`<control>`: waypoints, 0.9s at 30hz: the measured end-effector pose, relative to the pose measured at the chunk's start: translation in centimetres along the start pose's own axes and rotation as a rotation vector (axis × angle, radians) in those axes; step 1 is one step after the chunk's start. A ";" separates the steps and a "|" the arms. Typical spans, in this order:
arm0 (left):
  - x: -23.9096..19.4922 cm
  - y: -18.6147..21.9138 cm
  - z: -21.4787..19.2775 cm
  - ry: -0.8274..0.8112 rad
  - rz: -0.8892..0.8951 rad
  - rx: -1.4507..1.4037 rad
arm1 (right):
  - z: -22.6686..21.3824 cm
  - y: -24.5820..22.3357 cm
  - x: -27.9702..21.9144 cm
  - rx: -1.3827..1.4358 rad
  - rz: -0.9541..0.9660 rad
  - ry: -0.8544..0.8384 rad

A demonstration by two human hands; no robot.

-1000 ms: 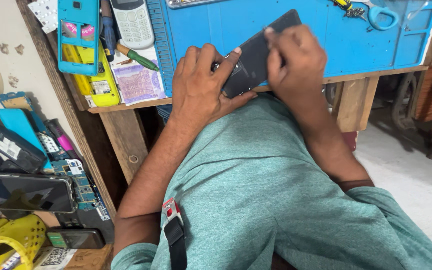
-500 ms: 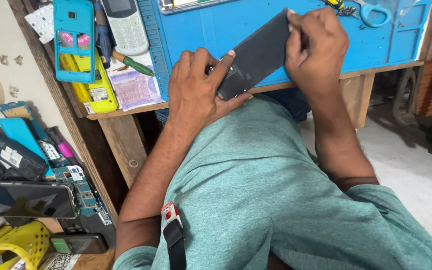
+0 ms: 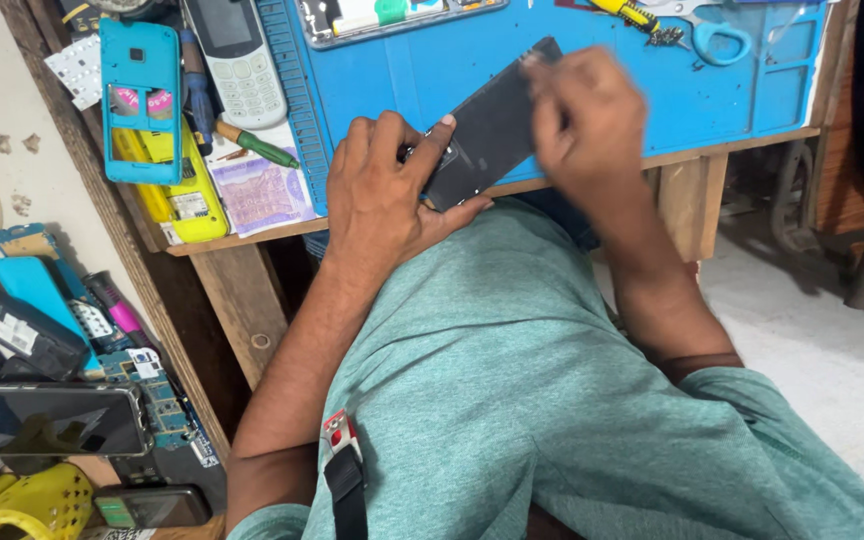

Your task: The person uses a small metal tool to pry and separate the back cover of a smartphone. They work along the edges and around the camera module, repeatedly inserting the tool to loosen the casing.

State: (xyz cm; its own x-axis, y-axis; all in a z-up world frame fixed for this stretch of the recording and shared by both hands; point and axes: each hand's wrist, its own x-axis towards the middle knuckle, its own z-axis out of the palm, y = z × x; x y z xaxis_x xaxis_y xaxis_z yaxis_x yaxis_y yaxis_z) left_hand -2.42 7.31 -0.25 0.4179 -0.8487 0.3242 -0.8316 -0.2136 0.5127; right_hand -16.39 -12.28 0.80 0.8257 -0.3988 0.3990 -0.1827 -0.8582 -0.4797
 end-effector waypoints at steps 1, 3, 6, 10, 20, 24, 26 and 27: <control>-0.1 -0.1 0.0 -0.004 -0.002 0.001 | 0.3 -0.2 -0.3 0.004 -0.050 -0.027; -0.2 -0.2 0.1 -0.016 -0.003 0.002 | 0.4 0.5 -0.4 -0.014 -0.020 0.006; -0.2 -0.2 0.3 -0.011 0.026 0.017 | 0.0 2.0 -0.1 0.016 0.036 0.057; 0.4 0.0 0.0 -0.007 0.024 0.012 | -0.6 2.4 0.3 0.102 0.087 0.084; 1.2 -0.4 -3.8 -0.275 0.060 0.001 | -5.5 4.8 -0.9 0.047 0.094 -0.194; 2.5 0.7 -2.2 -0.254 0.139 -0.044 | -6.5 5.0 -1.5 -0.079 -0.103 -0.259; 3.5 1.6 -0.2 -0.272 0.192 -0.111 | -6.9 4.7 -1.5 -0.092 -0.141 -0.257; 4.0 1.9 0.7 -0.281 0.219 -0.142 | -7.1 4.5 -1.5 -0.071 -0.122 -0.264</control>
State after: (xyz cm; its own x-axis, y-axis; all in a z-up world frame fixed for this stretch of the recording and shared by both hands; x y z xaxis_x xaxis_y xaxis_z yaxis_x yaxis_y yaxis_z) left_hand -2.60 3.16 1.48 0.1030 -0.9706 0.2174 -0.8226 0.0398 0.5673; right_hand -22.25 -17.82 3.60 0.9524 -0.2017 0.2287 -0.1030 -0.9187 -0.3813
